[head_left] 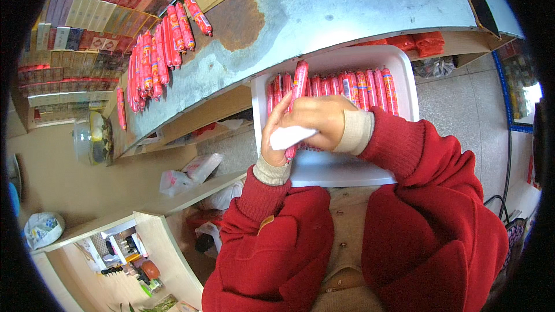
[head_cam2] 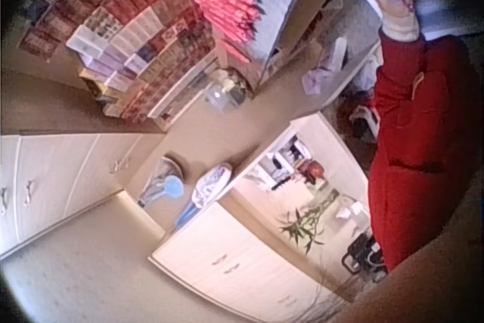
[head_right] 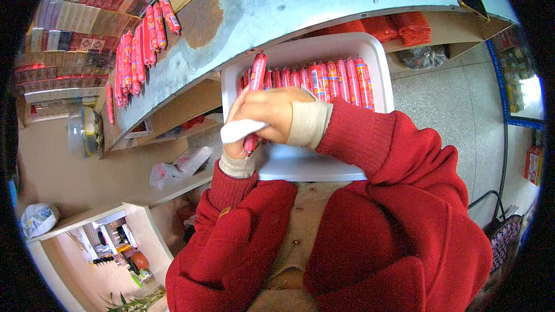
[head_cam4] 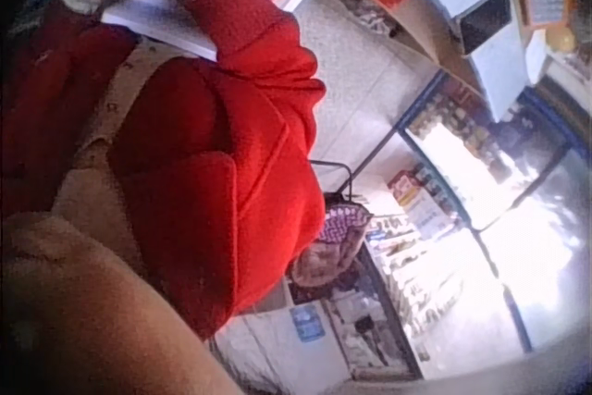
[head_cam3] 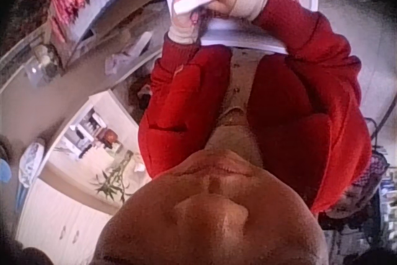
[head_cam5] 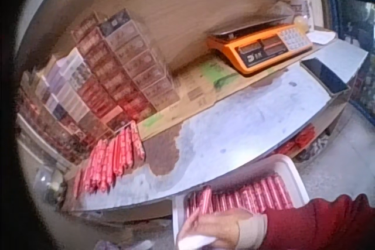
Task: The person wipes the surface of individually wrapped red sausages with a white cloth. They pick up each sausage from a white tray, wipe it, and place it on the metal counter. The person repeats this process for multiple sausages throughout the clip.
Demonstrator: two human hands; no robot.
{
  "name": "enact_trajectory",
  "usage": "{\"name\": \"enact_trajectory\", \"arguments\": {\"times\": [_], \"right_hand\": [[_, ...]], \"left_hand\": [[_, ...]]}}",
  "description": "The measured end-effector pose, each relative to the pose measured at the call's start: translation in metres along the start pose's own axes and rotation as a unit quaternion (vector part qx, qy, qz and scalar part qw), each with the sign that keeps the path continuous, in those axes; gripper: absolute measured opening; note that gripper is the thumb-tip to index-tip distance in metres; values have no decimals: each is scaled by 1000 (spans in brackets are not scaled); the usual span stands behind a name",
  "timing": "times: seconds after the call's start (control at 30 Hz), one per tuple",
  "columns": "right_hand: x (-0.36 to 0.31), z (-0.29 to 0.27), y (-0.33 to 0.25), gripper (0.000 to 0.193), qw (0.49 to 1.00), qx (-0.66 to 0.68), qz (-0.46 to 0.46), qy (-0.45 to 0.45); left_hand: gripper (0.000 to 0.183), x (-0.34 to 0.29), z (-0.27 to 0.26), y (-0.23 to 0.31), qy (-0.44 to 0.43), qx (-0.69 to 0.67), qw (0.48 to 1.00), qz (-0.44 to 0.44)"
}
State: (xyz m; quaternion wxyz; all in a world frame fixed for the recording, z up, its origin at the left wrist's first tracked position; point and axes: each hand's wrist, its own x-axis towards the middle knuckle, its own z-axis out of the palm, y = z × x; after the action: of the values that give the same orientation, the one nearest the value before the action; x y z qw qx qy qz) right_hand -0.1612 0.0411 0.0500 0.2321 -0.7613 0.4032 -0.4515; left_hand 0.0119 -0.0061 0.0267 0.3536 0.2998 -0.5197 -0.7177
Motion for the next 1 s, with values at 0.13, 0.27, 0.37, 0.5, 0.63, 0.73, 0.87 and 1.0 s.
{"name": "enact_trajectory", "arguments": {"times": [0.13,0.27,0.37,0.5,0.63,0.73,0.87,1.0], "right_hand": [[8,-14,15,25,989,-30,63,134],[7,-12,11,26,989,-34,83,117],[4,-4,3,27,999,-9,46,22],[8,-9,11,28,994,-14,51,95],[10,-11,15,27,985,-40,90,140],[4,-1,2,26,998,16,27,50],[5,-1,3,27,998,-13,46,44],[11,-11,17,27,975,-48,128,174]], "left_hand": [[81,-1,-1,1,-81,-59,994,-36],[76,-1,-3,1,-108,-55,992,-31],[74,-2,-4,2,-64,-12,997,-47],[73,0,-4,2,-103,-69,991,-49],[68,0,0,4,-105,-87,988,-69],[62,-2,0,7,-44,-96,989,-106],[58,-3,0,5,-56,-115,990,-66],[50,-1,-2,-2,-75,-65,993,-64]]}}
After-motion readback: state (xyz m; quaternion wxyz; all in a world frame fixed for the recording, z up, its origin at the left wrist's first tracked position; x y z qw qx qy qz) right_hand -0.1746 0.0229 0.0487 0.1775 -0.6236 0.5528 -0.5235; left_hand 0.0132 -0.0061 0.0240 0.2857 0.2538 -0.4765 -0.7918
